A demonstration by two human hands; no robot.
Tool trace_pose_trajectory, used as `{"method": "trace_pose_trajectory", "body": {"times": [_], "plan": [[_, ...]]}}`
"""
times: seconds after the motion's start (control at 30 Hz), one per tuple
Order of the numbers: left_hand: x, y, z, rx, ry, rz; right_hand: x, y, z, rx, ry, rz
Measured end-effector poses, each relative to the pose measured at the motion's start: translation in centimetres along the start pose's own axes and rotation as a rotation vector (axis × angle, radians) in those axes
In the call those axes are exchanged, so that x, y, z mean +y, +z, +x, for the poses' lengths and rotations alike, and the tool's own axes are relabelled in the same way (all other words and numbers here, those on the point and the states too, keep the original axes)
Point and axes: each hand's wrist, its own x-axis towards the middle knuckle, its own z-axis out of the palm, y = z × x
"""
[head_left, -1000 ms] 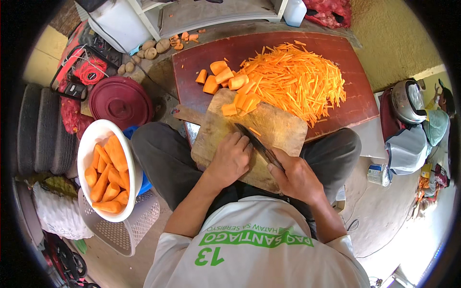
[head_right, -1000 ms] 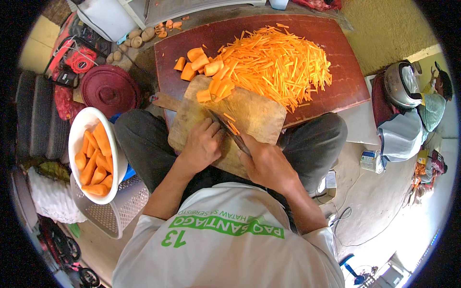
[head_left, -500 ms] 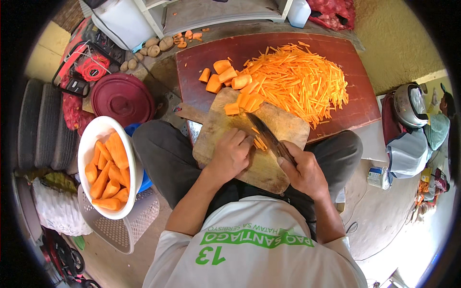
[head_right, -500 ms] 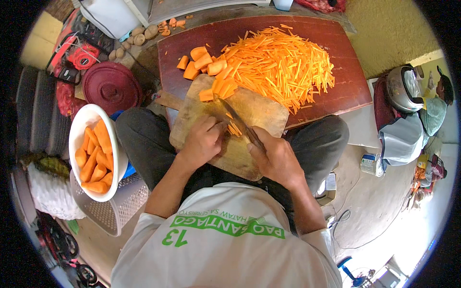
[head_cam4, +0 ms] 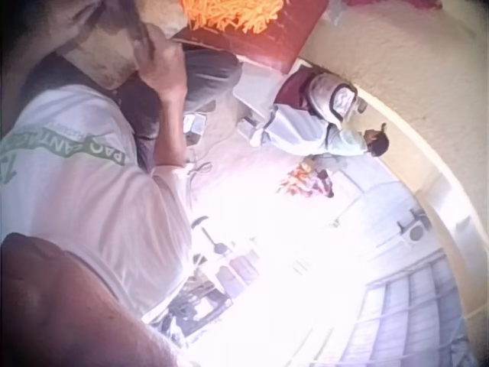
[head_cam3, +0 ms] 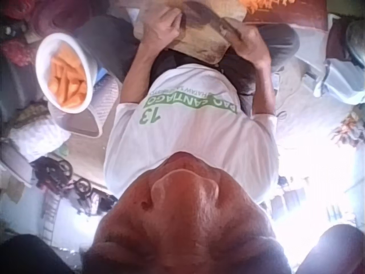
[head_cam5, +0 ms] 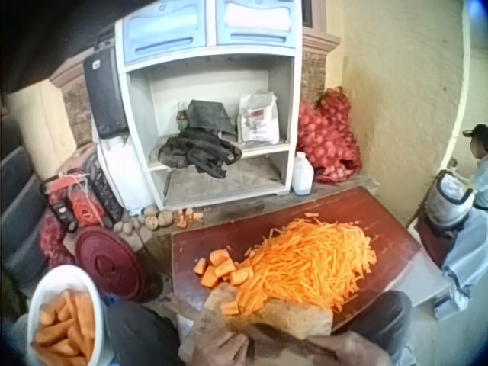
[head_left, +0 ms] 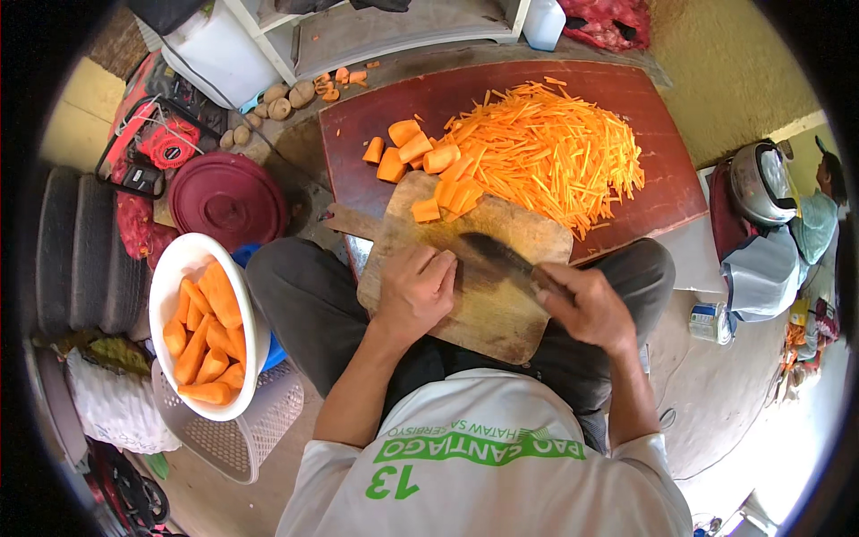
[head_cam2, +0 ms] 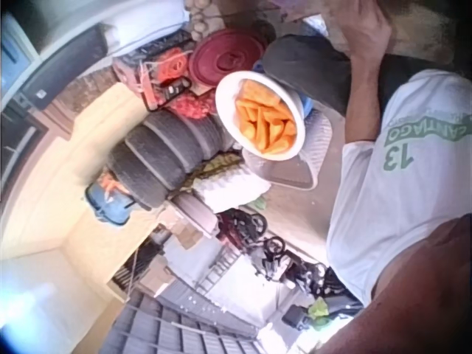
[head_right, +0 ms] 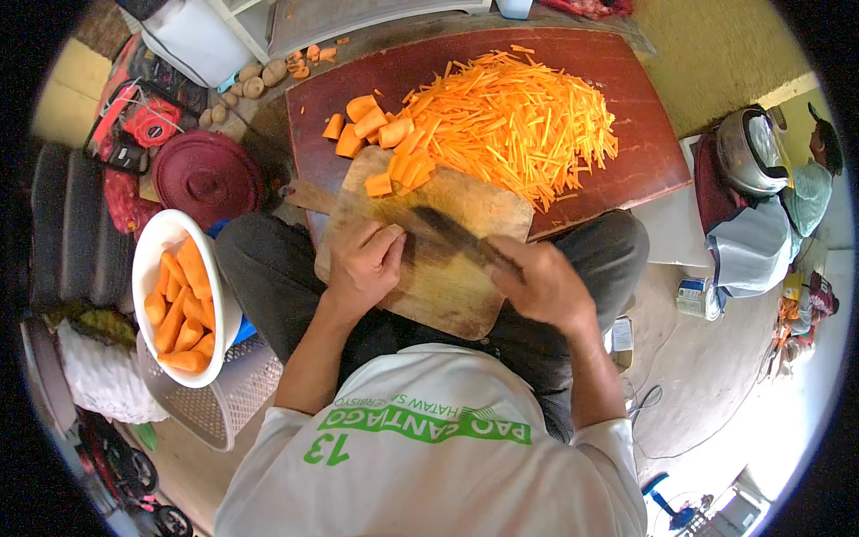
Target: The person cuts carrots into thin strips on a wooden board using a knife, occasionally moving the cut pieces into a large pile. They then use a multi-bladed tool to slice more carrots into uniform strips, alternating between the two tools to process the vegetables.
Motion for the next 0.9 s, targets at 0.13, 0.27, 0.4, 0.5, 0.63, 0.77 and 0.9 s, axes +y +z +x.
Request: {"method": "trace_pose_trajectory", "body": {"times": [0.13,0.27,0.4,0.5,0.63,0.77,0.9], "plan": [[0.3,0.0,0.0,-0.081,-0.012,0.024,1.6,-3.3,1.9,0.127,0.012,-0.136],[0.1,0.6,0.2,-0.099,0.034,0.016,2.3,-5.7,2.8,0.199,0.105,-0.163],[0.6,0.8,0.2,-0.126,0.028,-0.007,2.1,-6.0,3.9,0.364,-0.116,-0.278],[0.8,1.1,0.6,-0.157,-0.196,-0.238,1.7,-5.9,5.3,0.437,-0.196,-0.402],[1.0,1.0,3.7,-0.129,-0.356,-0.401,3.0,-4.6,6.4,0.488,-0.293,-0.571],[1.4,1.2,10.3,-0.139,-0.158,-0.311,4.7,-3.6,5.2,0.498,-0.289,-0.566],[1.3,3.6,16.3,-0.248,0.077,-0.077,4.3,-3.4,4.7,0.455,-0.314,-0.601]]}}
